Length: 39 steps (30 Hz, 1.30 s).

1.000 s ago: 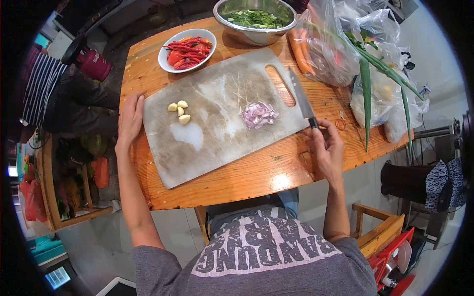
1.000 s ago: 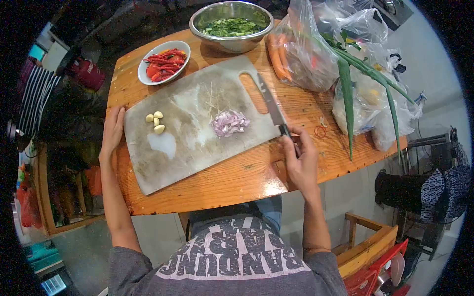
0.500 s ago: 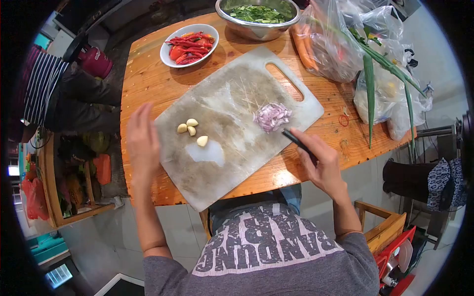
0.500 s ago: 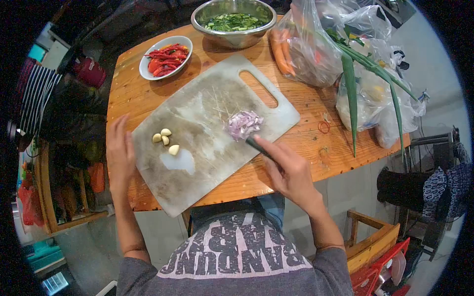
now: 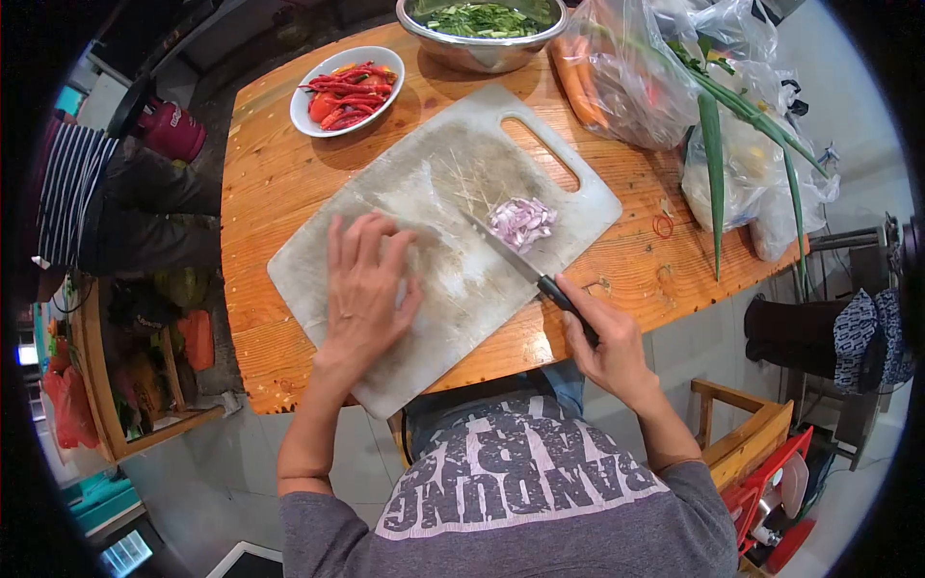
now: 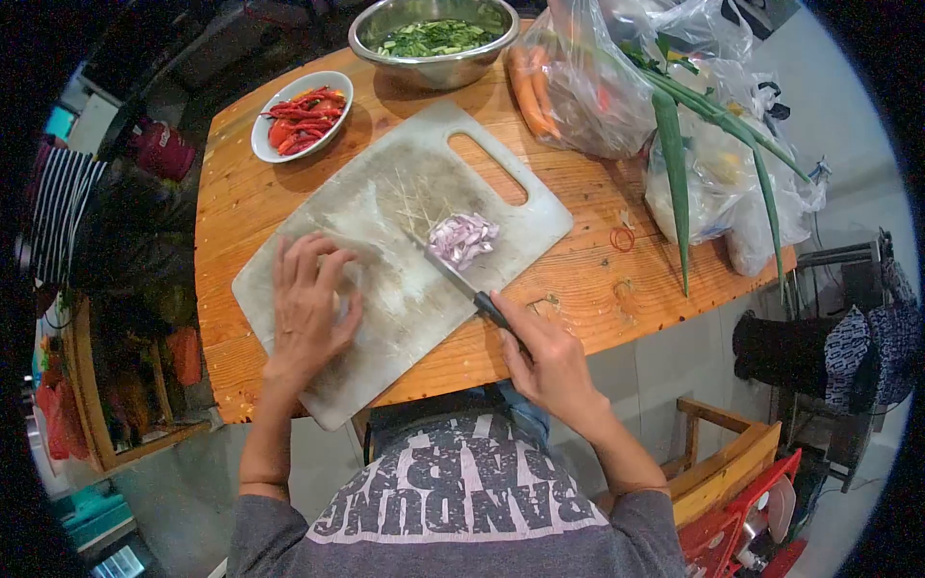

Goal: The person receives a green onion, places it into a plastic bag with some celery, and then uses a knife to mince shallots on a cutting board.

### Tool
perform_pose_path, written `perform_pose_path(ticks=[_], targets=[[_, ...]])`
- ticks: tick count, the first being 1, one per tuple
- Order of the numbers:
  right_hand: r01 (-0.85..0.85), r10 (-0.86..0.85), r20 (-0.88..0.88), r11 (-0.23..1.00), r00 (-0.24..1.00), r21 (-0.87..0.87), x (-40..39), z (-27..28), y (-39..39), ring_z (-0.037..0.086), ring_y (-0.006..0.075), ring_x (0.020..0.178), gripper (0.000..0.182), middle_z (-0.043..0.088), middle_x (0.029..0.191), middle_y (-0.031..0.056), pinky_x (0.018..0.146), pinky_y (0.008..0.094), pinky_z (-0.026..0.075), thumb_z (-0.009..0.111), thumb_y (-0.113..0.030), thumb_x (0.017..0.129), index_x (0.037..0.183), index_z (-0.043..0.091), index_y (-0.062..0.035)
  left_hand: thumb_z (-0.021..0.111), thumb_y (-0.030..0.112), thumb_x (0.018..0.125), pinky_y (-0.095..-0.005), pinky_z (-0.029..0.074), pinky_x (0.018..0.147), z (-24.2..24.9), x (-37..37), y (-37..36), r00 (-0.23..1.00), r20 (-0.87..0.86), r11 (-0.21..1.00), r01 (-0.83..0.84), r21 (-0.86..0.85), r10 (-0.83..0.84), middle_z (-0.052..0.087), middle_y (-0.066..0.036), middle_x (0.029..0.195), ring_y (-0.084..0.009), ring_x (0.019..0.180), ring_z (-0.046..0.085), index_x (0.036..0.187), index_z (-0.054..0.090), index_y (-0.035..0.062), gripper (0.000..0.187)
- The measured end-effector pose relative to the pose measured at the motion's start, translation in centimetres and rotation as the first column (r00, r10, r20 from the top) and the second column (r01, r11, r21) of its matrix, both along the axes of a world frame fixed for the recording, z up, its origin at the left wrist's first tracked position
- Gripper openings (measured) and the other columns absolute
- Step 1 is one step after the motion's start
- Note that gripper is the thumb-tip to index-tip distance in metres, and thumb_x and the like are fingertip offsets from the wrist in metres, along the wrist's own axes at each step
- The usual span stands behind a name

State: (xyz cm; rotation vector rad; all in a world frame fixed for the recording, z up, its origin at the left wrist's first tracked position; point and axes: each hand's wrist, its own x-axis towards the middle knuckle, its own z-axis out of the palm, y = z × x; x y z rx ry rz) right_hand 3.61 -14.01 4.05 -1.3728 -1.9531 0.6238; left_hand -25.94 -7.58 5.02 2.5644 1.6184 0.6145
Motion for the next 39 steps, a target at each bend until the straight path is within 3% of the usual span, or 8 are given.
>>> perform_pose_path(ticks=[5, 8, 14, 15, 18, 27, 36, 39], targets=[[0.048, -0.048, -0.002, 0.998, 0.999, -0.052, 0.5, 0.0, -0.1, 0.07, 0.0308, 0.076, 0.045, 0.071, 0.093, 0.0187, 0.067, 0.0378, 0.055, 0.067, -0.002, 0.091, 0.135, 0.063, -0.0031, 0.072, 0.005, 0.08, -0.0655, 0.019, 0.122, -1.8, -3.4, 0.3, 0.996, -0.085, 0.997, -0.009, 0.077, 0.016, 0.054, -0.011, 0.118, -0.0328, 0.135, 0.046, 0.113, 0.061, 0.0076, 0.035], [0.022, -0.022, -0.011, 0.999, 1.0, -0.033, 0.8, 0.2, 0.1, 0.071, 0.0294, 0.075, 0.041, 0.071, 0.093, 0.0175, 0.065, 0.036, 0.055, 0.068, -0.001, 0.09, 0.131, 0.065, -0.0033, 0.072, 0.005, 0.083, -0.0648, 0.019, 0.122, -1.9, -3.9, 0.5, 1.0, -0.002, 1.0, 0.027, 0.009, -0.027, 0.055, -0.01, 0.116, -0.0326, 0.132, 0.05, 0.111, 0.061, 0.007, 0.03], [-0.013, 0.015, 0.045, 0.999, 0.999, -0.047, 1.4, 1.0, 1.1, 0.072, 0.0276, 0.074, 0.032, 0.072, 0.094, 0.0156, 0.062, 0.0334, 0.056, 0.071, -0.001, 0.087, 0.119, 0.068, -0.0027, 0.068, 0.007, 0.089, -0.0578, 0.021, 0.124, -1.2, 0.0, 1.2, 0.992, 0.019, 0.992, 0.123, 0.041, -0.124, 0.057, -0.011, 0.124, -0.0295, 0.131, 0.053, 0.122, 0.063, 0.0069, 0.033], [-0.014, 0.017, 0.053, 0.999, 0.998, -0.048, 1.4, 1.2, 1.4, 0.073, 0.0275, 0.075, 0.031, 0.073, 0.094, 0.0154, 0.062, 0.0333, 0.056, 0.071, -0.001, 0.087, 0.118, 0.068, -0.0025, 0.063, 0.004, 0.09, -0.0562, 0.02, 0.125, -1.6, 0.8, 1.3, 0.99, 0.01, 0.99, 0.139, 0.028, -0.14, 0.058, -0.012, 0.13, -0.0296, 0.135, 0.051, 0.132, 0.059, 0.0075, 0.043], [-0.036, 0.029, 0.062, 0.992, 0.998, 0.118, 1.3, 1.8, 3.2, 0.073, 0.0277, 0.077, 0.031, 0.073, 0.096, 0.0148, 0.064, 0.0332, 0.057, 0.072, -0.002, 0.087, 0.118, 0.068, -0.0022, 0.06, 0.002, 0.091, -0.0561, 0.019, 0.125, -1.9, 2.7, 2.1, 0.993, 0.067, 0.996, 0.094, 0.008, -0.095, 0.058, -0.012, 0.132, -0.0299, 0.135, 0.051, 0.137, 0.056, 0.0065, 0.046], [-0.039, 0.034, 0.048, 0.992, 0.998, 0.117, 1.6, 0.4, 3.2, 0.068, 0.0265, 0.069, 0.037, 0.07, 0.09, 0.0118, 0.058, 0.035, 0.053, 0.074, -0.003, 0.086, 0.122, 0.068, -0.0051, 0.06, -0.003, 0.085, -0.057, 0.019, 0.125, -2.6, 2.8, 2.2, 0.991, -0.054, 0.992, 0.123, 0.022, -0.121, 0.057, -0.011, 0.14, -0.0295, 0.14, 0.047, 0.14, 0.054, 0.0015, 0.056], [-0.087, 0.049, 0.236, 0.984, 0.971, 0.154, 0.9, 1.7, 2.6, 0.062, 0.0281, 0.062, 0.045, 0.059, 0.079, 0.0106, 0.054, 0.0385, 0.049, 0.074, -0.003, 0.085, 0.128, 0.067, -0.0078, 0.055, 0.0, 0.086, -0.0549, 0.023, 0.124, -3.0, 2.8, 2.5, 0.989, -0.037, 0.988, 0.143, 0.058, -0.141, 0.062, -0.013, 0.132, -0.0285, 0.135, 0.052, 0.132, 0.06, -0.0032, 0.047], [-0.052, 0.051, 0.011, 0.975, 0.999, 0.214, 0.5, -0.8, 3.6, 0.061, 0.0272, 0.061, 0.046, 0.058, 0.077, 0.0102, 0.053, 0.0378, 0.048, 0.074, -0.001, 0.084, 0.129, 0.067, -0.0082, 0.055, 0.0, 0.086, -0.0543, 0.023, 0.124, -3.1, 2.5, 3.0, 0.989, -0.01, 0.987, 0.148, 0.064, -0.147, 0.062, -0.013, 0.131, -0.0283, 0.135, 0.053, 0.132, 0.06, -0.0034, 0.046]])
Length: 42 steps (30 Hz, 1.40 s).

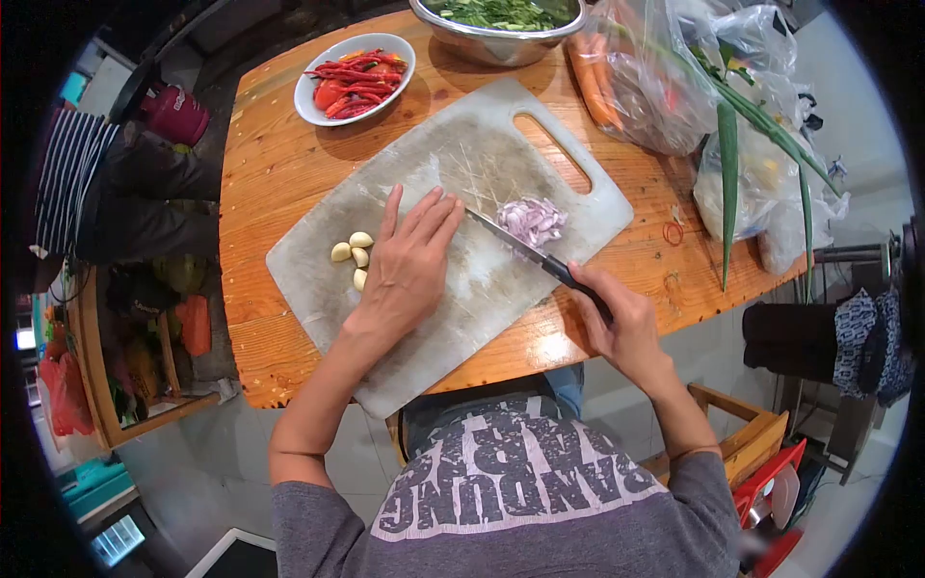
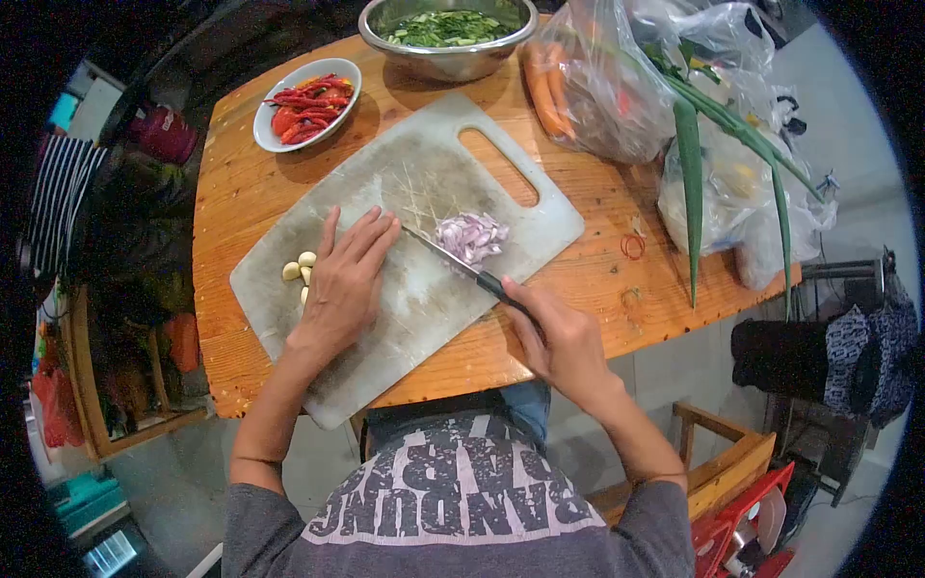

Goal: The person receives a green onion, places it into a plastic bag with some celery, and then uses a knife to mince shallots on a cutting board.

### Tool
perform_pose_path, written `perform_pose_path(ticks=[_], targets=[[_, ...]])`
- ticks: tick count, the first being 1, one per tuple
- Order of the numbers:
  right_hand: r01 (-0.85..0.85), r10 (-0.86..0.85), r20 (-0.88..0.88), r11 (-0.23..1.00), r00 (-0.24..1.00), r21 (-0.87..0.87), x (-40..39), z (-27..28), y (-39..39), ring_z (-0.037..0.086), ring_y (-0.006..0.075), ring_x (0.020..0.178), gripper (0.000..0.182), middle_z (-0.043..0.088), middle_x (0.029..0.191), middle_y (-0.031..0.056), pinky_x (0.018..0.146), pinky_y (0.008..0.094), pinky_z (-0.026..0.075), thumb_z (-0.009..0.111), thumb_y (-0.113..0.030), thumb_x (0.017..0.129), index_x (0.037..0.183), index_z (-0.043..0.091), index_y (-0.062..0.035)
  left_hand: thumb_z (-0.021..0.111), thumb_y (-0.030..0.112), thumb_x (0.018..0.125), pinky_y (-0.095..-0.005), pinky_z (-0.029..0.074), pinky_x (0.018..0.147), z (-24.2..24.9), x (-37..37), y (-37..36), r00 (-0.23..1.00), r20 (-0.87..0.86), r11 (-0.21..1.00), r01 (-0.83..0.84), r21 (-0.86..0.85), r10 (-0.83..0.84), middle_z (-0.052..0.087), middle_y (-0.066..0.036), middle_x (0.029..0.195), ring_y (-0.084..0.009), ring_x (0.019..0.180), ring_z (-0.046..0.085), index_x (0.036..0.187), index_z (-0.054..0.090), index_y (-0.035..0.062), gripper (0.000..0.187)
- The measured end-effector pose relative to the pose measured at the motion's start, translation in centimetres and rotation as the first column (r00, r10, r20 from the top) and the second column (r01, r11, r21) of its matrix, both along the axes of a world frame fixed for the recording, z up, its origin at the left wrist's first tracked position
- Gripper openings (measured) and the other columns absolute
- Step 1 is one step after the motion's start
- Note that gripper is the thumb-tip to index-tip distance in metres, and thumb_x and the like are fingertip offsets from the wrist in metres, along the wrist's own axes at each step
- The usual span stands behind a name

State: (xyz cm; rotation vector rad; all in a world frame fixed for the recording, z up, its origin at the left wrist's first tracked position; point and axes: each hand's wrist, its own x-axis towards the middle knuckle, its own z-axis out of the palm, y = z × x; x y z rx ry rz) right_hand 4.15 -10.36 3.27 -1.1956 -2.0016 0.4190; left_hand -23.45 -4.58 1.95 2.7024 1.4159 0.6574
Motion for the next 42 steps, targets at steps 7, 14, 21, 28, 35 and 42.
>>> perform_pose_path(ticks=[7, 14, 21, 28, 35, 42], targets=[[0.005, 0.004, 0.135, 0.998, 0.991, -0.066, 0.3, 0.4, -0.7, 0.063, 0.0258, 0.062, 0.046, 0.063, 0.08, 0.0118, 0.053, 0.035, 0.048, 0.075, 0.001, 0.083, 0.128, 0.067, -0.0058, 0.055, -0.001, 0.085, -0.0548, 0.023, 0.124, 0.0, -0.2, 0.0, 0.999, 0.038, 1.0, -0.001, -0.003, 0.002, 0.062, -0.013, 0.13, -0.029, 0.136, 0.052, 0.129, 0.06, -0.0035, 0.045], [0.008, -0.003, 0.104, 0.999, 0.995, -0.045, 0.4, 2.1, -0.2, 0.064, 0.026, 0.064, 0.039, 0.064, 0.08, 0.0119, 0.055, 0.0345, 0.049, 0.075, 0.001, 0.084, 0.122, 0.069, -0.0042, 0.054, -0.003, 0.082, -0.057, 0.022, 0.123, 0.6, 0.2, -0.2, 0.999, 0.042, 1.0, 0.0, -0.024, 0.001, 0.062, -0.013, 0.13, -0.0302, 0.139, 0.049, 0.131, 0.06, -0.0018, 0.049], [0.002, 0.018, 0.237, 0.996, 0.971, -0.084, 1.0, 3.2, -0.2, 0.067, 0.0275, 0.068, 0.037, 0.068, 0.084, 0.0125, 0.058, 0.0338, 0.051, 0.074, -0.001, 0.085, 0.121, 0.07, -0.0046, 0.055, -0.002, 0.083, -0.0574, 0.023, 0.123, 0.5, 0.2, -0.4, 0.999, 0.036, 0.999, 0.004, -0.035, -0.003, 0.063, -0.013, 0.13, -0.0305, 0.139, 0.049, 0.131, 0.06, -0.0012, 0.049], [-0.001, 0.007, 0.071, 0.996, 0.997, -0.087, 1.3, 0.6, 1.1, 0.069, 0.0266, 0.068, 0.037, 0.071, 0.089, 0.0149, 0.059, 0.0332, 0.052, 0.076, 0.0, 0.084, 0.12, 0.071, -0.0046, 0.057, -0.001, 0.084, -0.0571, 0.023, 0.123, 0.6, 0.2, -0.5, 1.0, -0.014, 0.999, -0.024, -0.033, 0.024, 0.063, -0.013, 0.132, -0.0307, 0.138, 0.05, 0.13, 0.061, -0.0028, 0.047], [0.019, 0.005, 0.146, 0.987, 0.989, -0.159, 1.5, 2.1, 1.4, 0.069, 0.0248, 0.072, 0.036, 0.071, 0.09, 0.0151, 0.063, 0.0325, 0.053, 0.075, 0.001, 0.085, 0.121, 0.071, -0.0033, 0.056, -0.002, 0.084, -0.0562, 0.023, 0.123, 0.6, 0.2, -0.2, 0.999, -0.032, 0.999, -0.035, -0.013, 0.034, 0.062, -0.014, 0.134, -0.0304, 0.138, 0.05, 0.132, 0.06, -0.0038, 0.048], [0.002, 0.01, 0.106, 0.994, 0.994, -0.113, 1.5, 1.2, 1.4, 0.067, 0.0272, 0.065, 0.038, 0.07, 0.084, 0.013, 0.058, 0.0342, 0.051, 0.076, -0.001, 0.084, 0.122, 0.071, -0.0067, 0.056, -0.003, 0.084, -0.0564, 0.022, 0.123, 0.6, 0.2, -0.4, 1.0, -0.014, 0.999, -0.025, -0.048, 0.024, 0.061, -0.014, 0.135, -0.0303, 0.139, 0.049, 0.131, 0.06, -0.0037, 0.048]])
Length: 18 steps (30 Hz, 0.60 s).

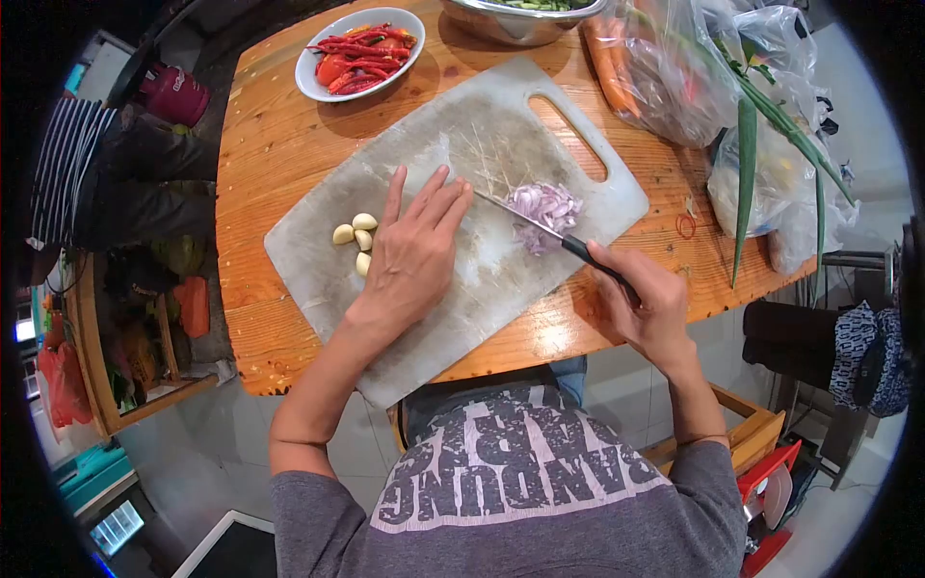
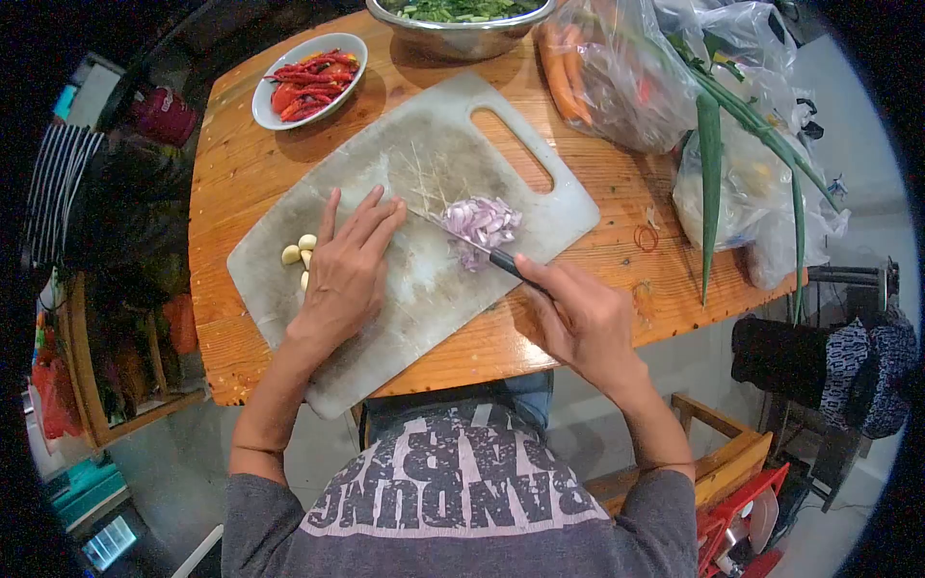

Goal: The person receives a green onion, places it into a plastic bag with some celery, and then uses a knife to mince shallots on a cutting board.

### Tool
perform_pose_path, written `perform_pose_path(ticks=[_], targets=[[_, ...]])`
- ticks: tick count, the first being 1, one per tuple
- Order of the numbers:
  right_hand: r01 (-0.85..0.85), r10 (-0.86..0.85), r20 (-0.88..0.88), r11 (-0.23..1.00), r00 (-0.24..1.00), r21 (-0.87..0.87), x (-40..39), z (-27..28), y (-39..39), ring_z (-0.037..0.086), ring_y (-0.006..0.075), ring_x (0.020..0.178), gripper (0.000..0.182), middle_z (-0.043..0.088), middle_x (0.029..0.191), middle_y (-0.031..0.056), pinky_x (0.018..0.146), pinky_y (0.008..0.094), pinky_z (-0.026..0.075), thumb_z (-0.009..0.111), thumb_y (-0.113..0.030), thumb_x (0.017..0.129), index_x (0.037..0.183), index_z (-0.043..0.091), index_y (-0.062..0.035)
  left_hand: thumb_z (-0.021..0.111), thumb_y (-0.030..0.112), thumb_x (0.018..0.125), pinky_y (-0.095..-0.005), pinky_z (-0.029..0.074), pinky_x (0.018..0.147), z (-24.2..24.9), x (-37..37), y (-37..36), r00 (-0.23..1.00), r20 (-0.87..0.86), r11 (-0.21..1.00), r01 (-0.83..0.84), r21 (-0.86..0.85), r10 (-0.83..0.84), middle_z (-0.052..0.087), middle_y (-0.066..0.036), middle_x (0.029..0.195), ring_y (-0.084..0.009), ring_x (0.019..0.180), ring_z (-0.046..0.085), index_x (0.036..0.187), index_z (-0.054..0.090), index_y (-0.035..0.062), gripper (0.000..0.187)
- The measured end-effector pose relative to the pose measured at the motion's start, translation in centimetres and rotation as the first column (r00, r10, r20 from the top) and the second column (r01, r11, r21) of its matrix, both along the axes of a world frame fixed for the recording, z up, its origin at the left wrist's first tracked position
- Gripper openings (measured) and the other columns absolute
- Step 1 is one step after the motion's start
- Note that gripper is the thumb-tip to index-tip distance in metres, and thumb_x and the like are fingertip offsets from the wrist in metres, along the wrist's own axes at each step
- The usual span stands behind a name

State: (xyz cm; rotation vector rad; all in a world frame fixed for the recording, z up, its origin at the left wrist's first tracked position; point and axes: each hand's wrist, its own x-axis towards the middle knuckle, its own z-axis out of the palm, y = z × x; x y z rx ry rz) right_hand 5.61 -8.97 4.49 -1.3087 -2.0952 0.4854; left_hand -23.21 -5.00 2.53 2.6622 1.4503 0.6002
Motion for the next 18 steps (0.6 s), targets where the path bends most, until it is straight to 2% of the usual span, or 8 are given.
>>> perform_pose_path(ticks=[1, 2, 5, 6, 10, 13, 16, 18], targets=[[0.011, -0.01, 0.023, 0.999, 1.0, -0.035, -0.2, 0.4, -0.3, 0.066, 0.0272, 0.065, 0.038, 0.07, 0.084, 0.013, 0.058, 0.0341, 0.051, 0.075, -0.001, 0.085, 0.122, 0.071, -0.0068, 0.056, -0.003, 0.084, -0.0565, 0.022, 0.123, 0.0, -0.1, -0.2, 1.0, -0.007, 1.0, -0.002, 0.005, 0.002, 0.061, -0.014, 0.134, -0.0303, 0.139, 0.049, 0.131, 0.06, -0.0036, 0.048], [0.04, -0.042, -0.132, 0.999, 0.99, -0.014, -0.9, -0.8, 0.2, 0.063, 0.0255, 0.06, 0.04, 0.066, 0.079, 0.0124, 0.055, 0.0347, 0.048, 0.075, 0.001, 0.085, 0.123, 0.071, -0.0078, 0.056, -0.003, 0.083, -0.0567, 0.022, 0.123, 0.1, -0.2, -0.3, 1.0, -0.013, 1.0, -0.002, 0.013, 0.003, 0.061, -0.014, 0.133, -0.0304, 0.139, 0.049, 0.131, 0.06, -0.0036, 0.047], [0.009, -0.009, -0.014, 1.0, 1.0, 0.004, -0.9, 1.2, -1.4, 0.064, 0.0261, 0.062, 0.039, 0.065, 0.078, 0.013, 0.056, 0.0345, 0.049, 0.075, 0.001, 0.085, 0.123, 0.071, -0.0068, 0.056, -0.004, 0.083, -0.0569, 0.022, 0.123, 0.4, 0.0, 0.0, 1.0, -0.005, 1.0, -0.008, 0.023, 0.008, 0.061, -0.014, 0.132, -0.0309, 0.139, 0.049, 0.13, 0.06, -0.0033, 0.047], [0.012, -0.01, -0.05, 0.999, 0.999, 0.031, -1.7, 0.8, -1.9, 0.063, 0.0263, 0.062, 0.041, 0.063, 0.077, 0.0124, 0.055, 0.0347, 0.049, 0.076, 0.001, 0.084, 0.124, 0.07, -0.0059, 0.056, -0.004, 0.083, -0.0569, 0.022, 0.123, 0.4, 0.0, 0.0, 1.0, -0.002, 1.0, -0.005, 0.016, 0.005, 0.061, -0.014, 0.132, -0.031, 0.139, 0.049, 0.129, 0.06, -0.0032, 0.046], [-0.004, 0.004, 0.044, 1.0, 0.999, 0.0, -1.1, 0.5, -2.1, 0.063, 0.0265, 0.063, 0.044, 0.063, 0.079, 0.0123, 0.056, 0.0357, 0.049, 0.077, 0.001, 0.083, 0.126, 0.069, -0.0056, 0.056, -0.004, 0.083, -0.057, 0.023, 0.123, 0.2, -0.3, 0.0, 1.0, -0.004, 0.999, -0.009, 0.035, 0.009, 0.061, -0.014, 0.133, -0.0313, 0.139, 0.049, 0.129, 0.06, -0.003, 0.046], [0.031, -0.03, -0.062, 0.999, 0.998, 0.016, -1.5, -1.6, -1.6, 0.063, 0.0266, 0.063, 0.043, 0.063, 0.078, 0.0124, 0.056, 0.0357, 0.049, 0.077, 0.001, 0.083, 0.125, 0.069, -0.0058, 0.056, -0.004, 0.083, -0.057, 0.023, 0.123, 0.1, -0.2, -0.3, 1.0, 0.0, 1.0, -0.001, 0.018, 0.001, 0.061, -0.014, 0.133, -0.0312, 0.139, 0.049, 0.129, 0.06, -0.0031, 0.046], [0.008, -0.008, -0.008, 1.0, 1.0, -0.002, -1.2, 1.3, -1.8, 0.064, 0.0267, 0.064, 0.039, 0.066, 0.081, 0.0135, 0.058, 0.0345, 0.05, 0.077, 0.001, 0.084, 0.122, 0.071, -0.0057, 0.056, -0.004, 0.083, -0.0571, 0.024, 0.122, -0.1, -0.3, -0.3, 1.0, 0.005, 0.999, -0.004, 0.046, 0.003, 0.062, -0.014, 0.132, -0.0311, 0.139, 0.05, 0.129, 0.06, -0.0033, 0.046], [0.009, -0.007, -0.056, 0.999, 0.998, 0.032, -0.7, -0.7, -1.2, 0.066, 0.0267, 0.067, 0.037, 0.069, 0.084, 0.0149, 0.059, 0.0334, 0.052, 0.076, 0.0, 0.085, 0.121, 0.071, -0.0049, 0.056, -0.004, 0.083, -0.0571, 0.024, 0.122, -0.1, -0.2, 0.0, 1.0, -0.014, 0.997, -0.019, 0.072, 0.02, 0.062, -0.014, 0.131, -0.0312, 0.138, 0.05, 0.129, 0.06, -0.0033, 0.046]])
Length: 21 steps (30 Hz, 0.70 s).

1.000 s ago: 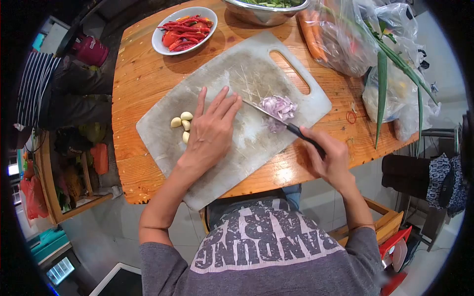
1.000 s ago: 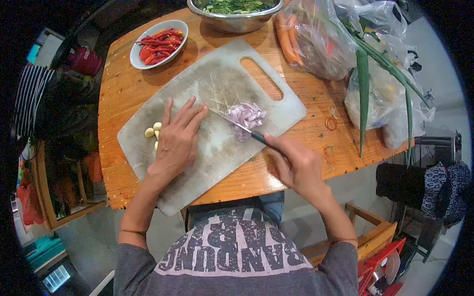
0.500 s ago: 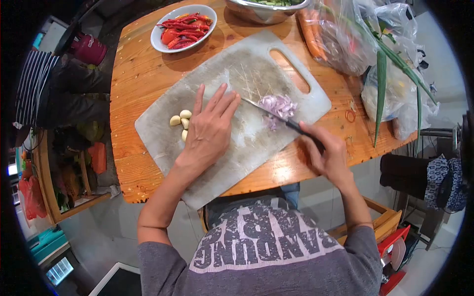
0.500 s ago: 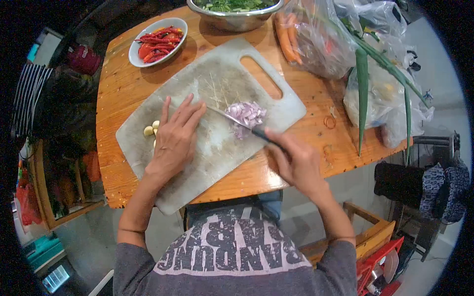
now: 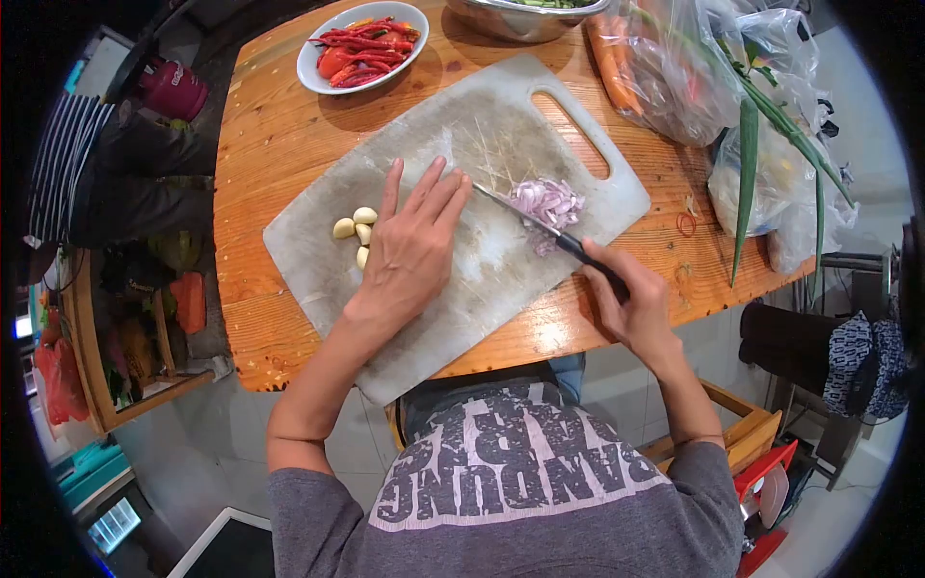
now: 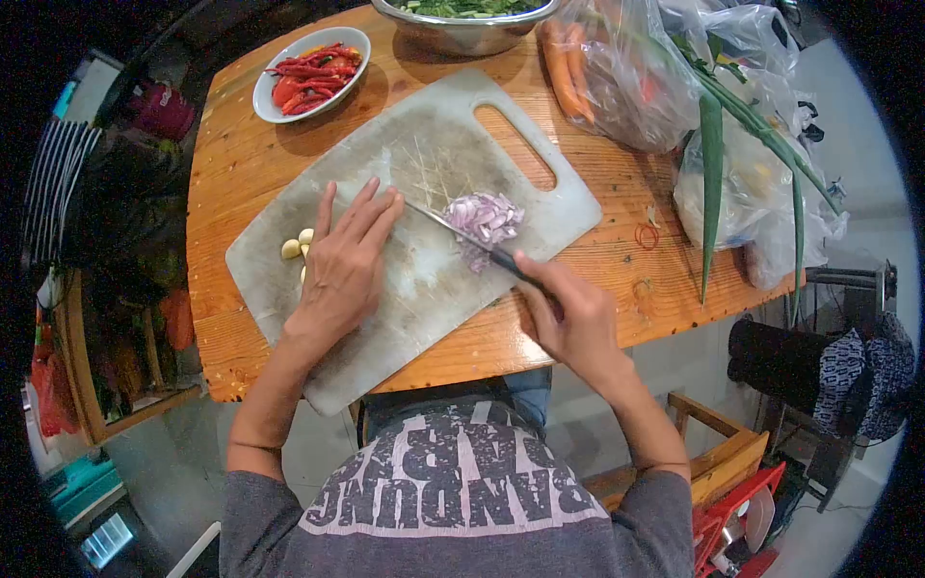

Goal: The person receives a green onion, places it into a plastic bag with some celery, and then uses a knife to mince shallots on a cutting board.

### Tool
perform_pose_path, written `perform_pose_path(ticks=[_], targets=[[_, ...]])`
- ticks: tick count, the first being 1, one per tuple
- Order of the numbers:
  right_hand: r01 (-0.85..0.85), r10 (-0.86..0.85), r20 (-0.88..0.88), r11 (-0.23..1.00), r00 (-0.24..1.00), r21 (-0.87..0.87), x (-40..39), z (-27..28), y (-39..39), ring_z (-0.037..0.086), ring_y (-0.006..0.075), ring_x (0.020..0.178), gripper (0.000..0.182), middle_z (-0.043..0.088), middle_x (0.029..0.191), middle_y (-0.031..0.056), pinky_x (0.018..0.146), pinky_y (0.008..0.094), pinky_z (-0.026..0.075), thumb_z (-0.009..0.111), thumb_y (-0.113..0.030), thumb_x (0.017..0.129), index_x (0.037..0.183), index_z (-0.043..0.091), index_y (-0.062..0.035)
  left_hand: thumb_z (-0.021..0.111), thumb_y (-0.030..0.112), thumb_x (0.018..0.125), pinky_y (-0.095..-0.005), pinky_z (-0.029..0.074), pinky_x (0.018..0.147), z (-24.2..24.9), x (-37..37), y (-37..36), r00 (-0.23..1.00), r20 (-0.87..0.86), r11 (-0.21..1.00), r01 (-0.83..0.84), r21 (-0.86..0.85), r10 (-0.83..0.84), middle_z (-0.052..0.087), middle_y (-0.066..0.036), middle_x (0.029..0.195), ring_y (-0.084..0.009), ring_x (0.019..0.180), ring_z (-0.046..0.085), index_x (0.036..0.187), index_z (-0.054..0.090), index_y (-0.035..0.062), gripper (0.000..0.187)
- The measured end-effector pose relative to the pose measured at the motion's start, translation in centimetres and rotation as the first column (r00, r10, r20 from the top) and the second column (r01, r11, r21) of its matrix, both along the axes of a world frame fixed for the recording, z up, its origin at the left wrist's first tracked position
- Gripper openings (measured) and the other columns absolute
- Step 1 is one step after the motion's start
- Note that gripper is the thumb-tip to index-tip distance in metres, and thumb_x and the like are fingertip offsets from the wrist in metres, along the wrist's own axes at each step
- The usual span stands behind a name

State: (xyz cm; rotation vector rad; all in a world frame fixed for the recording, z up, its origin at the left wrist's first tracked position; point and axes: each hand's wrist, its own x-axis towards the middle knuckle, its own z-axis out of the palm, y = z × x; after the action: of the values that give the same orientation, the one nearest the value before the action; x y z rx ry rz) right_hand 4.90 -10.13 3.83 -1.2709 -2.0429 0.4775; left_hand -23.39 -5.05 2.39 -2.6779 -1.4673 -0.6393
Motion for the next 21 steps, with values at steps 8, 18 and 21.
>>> perform_pose_path(ticks=[8, 18, 21], targets=[[-0.004, 0.009, 0.055, 0.996, 0.998, -0.089, 0.5, 1.5, 1.4, 0.069, 0.0273, 0.07, 0.034, 0.072, 0.094, 0.0174, 0.063, 0.0327, 0.054, 0.074, 0.0, 0.087, 0.12, 0.072, -0.0043, 0.055, -0.003, 0.083, -0.0566, 0.024, 0.123, 0.0, 0.1, 0.3, 1.0, 0.016, 1.0, 0.001, -0.019, 0.0, 0.062, -0.014, 0.13, -0.0308, 0.138, 0.051, 0.129, 0.06, -0.004, 0.046], [-0.008, 0.009, 0.047, 1.0, 0.999, -0.025, 0.4, 1.3, 0.7, 0.061, 0.0236, 0.061, 0.043, 0.06, 0.074, 0.0119, 0.056, 0.0336, 0.048, 0.076, 0.002, 0.083, 0.125, 0.07, -0.0061, 0.056, -0.003, 0.083, -0.0564, 0.022, 0.123, -0.1, 0.2, 0.1, 0.999, 0.039, 0.999, 0.025, -0.048, -0.023, 0.062, -0.013, 0.132, -0.0307, 0.139, 0.05, 0.131, 0.06, -0.0036, 0.048], [-0.009, 0.013, 0.073, 0.998, 0.997, -0.064, -0.2, 1.1, -0.5, 0.059, 0.0238, 0.059, 0.044, 0.056, 0.071, 0.0111, 0.054, 0.0346, 0.047, 0.076, 0.003, 0.083, 0.126, 0.07, -0.0061, 0.056, -0.004, 0.083, -0.0563, 0.023, 0.123, 0.1, 0.1, 0.0, 1.0, 0.021, 0.999, 0.002, -0.046, -0.001, 0.062, -0.013, 0.132, -0.0307, 0.139, 0.05, 0.131, 0.06, -0.003, 0.048]])
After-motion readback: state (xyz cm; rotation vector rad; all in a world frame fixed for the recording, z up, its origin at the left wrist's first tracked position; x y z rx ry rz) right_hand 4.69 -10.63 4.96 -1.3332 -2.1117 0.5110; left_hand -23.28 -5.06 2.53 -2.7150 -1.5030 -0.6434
